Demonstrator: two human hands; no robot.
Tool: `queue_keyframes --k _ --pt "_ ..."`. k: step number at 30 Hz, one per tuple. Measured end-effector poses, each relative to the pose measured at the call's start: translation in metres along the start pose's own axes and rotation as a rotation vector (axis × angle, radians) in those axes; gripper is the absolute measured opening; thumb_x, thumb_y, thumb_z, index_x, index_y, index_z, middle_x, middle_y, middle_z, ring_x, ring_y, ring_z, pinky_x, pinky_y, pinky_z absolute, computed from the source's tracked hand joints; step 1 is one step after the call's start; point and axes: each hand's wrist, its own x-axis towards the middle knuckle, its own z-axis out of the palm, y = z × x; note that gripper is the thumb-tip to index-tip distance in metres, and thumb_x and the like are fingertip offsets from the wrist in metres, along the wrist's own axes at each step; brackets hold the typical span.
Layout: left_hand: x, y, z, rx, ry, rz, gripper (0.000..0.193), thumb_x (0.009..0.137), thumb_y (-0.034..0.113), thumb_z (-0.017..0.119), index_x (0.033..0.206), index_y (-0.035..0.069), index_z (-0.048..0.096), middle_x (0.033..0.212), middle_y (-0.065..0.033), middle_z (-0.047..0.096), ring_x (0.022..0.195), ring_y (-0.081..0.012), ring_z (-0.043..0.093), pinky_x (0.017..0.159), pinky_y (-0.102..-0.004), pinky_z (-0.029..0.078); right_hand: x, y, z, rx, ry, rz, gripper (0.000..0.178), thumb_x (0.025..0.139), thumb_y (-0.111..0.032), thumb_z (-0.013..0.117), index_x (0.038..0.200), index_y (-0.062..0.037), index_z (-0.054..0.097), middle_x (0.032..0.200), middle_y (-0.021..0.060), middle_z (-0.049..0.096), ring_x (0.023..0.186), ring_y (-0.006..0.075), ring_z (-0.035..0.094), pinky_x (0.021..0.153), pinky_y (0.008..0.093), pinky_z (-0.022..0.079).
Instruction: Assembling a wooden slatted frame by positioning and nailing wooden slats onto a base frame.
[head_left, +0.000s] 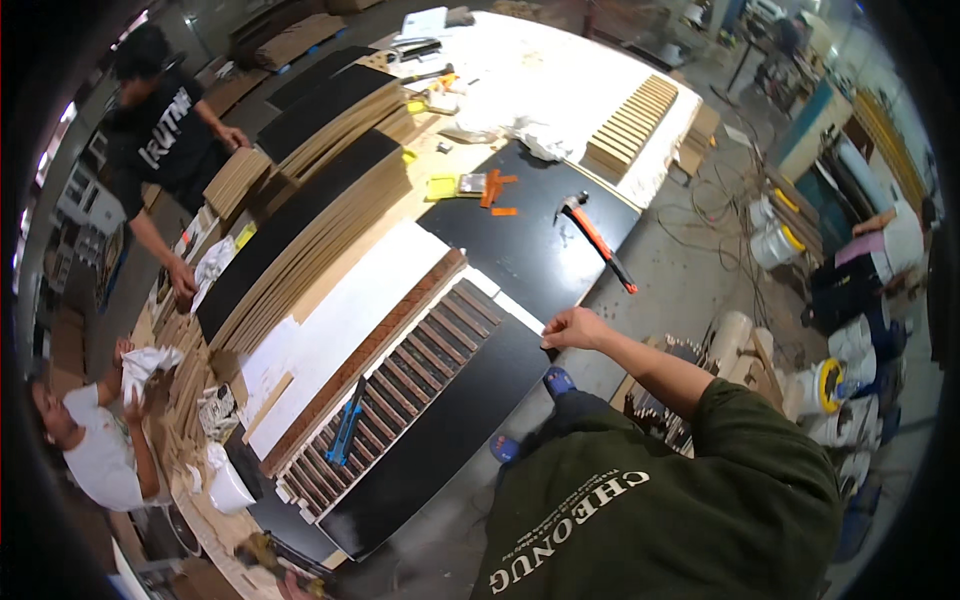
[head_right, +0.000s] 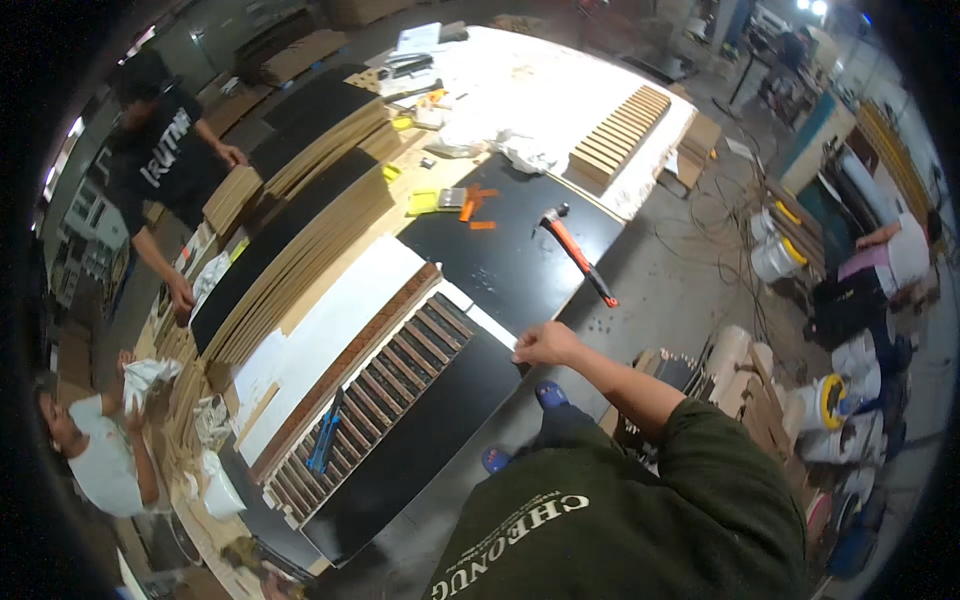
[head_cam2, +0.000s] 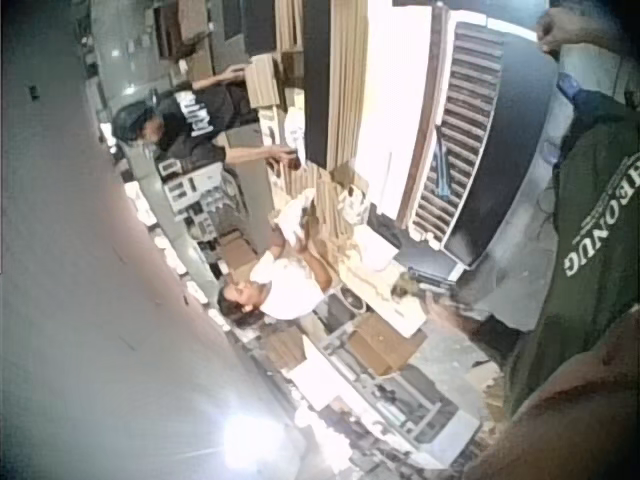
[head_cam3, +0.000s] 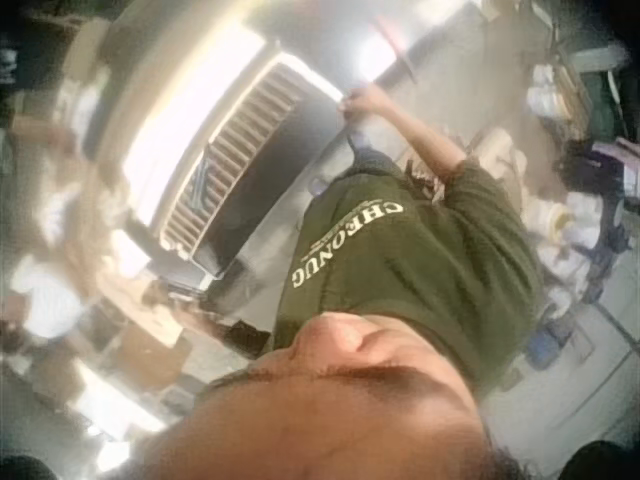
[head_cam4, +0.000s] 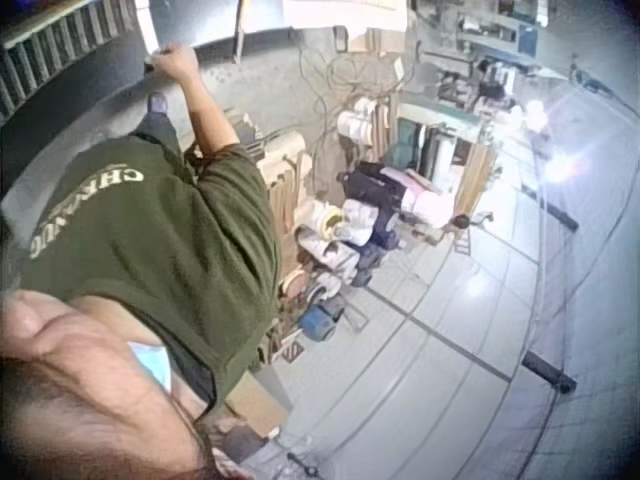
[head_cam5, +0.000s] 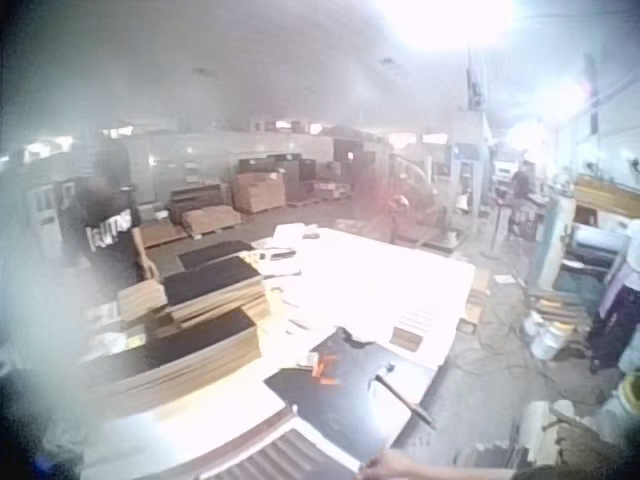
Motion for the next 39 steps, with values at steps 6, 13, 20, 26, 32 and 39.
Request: queue_keyframes --k 6,13,20,26,32,39 --pt "-0.106 0.115 0.085 0.255 -0.289 -0.077 0.025 0.08 0.014 0.061 0.096 -0.005 0.058 0.077 -0.0099 0.06 0.067 -0.0188 0.059 0.063 -0.0288 0.049 0.024 0.018 0.006 -0.003 0.222 -0.382 0.076 0.059 -0.038 0.078 0.125 -0.0108 0.051 0.114 0.0164 0.048 0.11 0.0313 0.048 0.092 0.0361 0.042" --pt "-0.198 0.15 0.295 0.532 -0.678 -0.21 0.018 0.082 0.009 0.064 0.093 -0.004 0.059 0.07 -0.007 0.06 0.058 -0.013 0.057 0.057 -0.0245 0.047 0.036 0.018 -0.006 -0.108 0.097 -0.475 0.076 0.061 -0.039 0.074 0.126 -0.008 0.05 0.114 0.0144 0.051 0.105 0.0305 0.053 0.089 0.0407 0.042" --pt "-0.238 0.135 0.453 0.778 -1.002 -0.248 0.017 0.081 0.008 0.066 0.091 -0.004 0.059 0.065 -0.0034 0.057 0.051 -0.0099 0.054 0.048 -0.0229 0.043 0.044 0.016 -0.018 -0.089 0.047 -0.462 0.076 0.059 -0.032 0.072 0.125 -0.0036 0.049 0.107 0.0118 0.054 0.1 0.0277 0.055 0.084 0.0385 0.041" --pt "-0.237 0.114 0.492 1.036 -0.995 -0.262 0.022 0.078 0.008 0.065 0.095 -0.005 0.059 0.07 -0.0049 0.06 0.052 -0.0099 0.055 0.045 -0.0242 0.046 0.045 0.015 -0.02 -0.018 -0.028 -0.426 0.073 0.061 -0.027 0.07 0.126 -0.0034 0.048 0.104 0.0105 0.053 0.101 0.0251 0.052 0.084 0.0369 0.039" --pt "-0.237 0.103 0.51 1.083 -0.976 -0.24 0.025 0.077 0.008 0.065 0.097 -0.006 0.059 0.071 -0.0048 0.059 0.051 -0.0099 0.055 0.045 -0.0236 0.047 0.045 0.019 -0.021 0.043 -0.055 -0.422 0.07 0.064 -0.027 0.071 0.126 -0.0052 0.047 0.105 0.0103 0.052 0.101 0.025 0.051 0.084 0.038 0.037" --pt "-0.238 0.103 0.516 1.088 -0.966 -0.241 0.024 0.077 0.007 0.064 0.097 -0.005 0.059 0.068 -0.0037 0.057 0.05 -0.0096 0.054 0.044 -0.0229 0.047 0.049 0.023 -0.02 0.077 -0.043 -0.451 0.069 0.063 -0.026 0.072 0.124 -0.0054 0.047 0.102 0.0098 0.051 0.099 0.0246 0.05 0.081 0.0381 0.036"
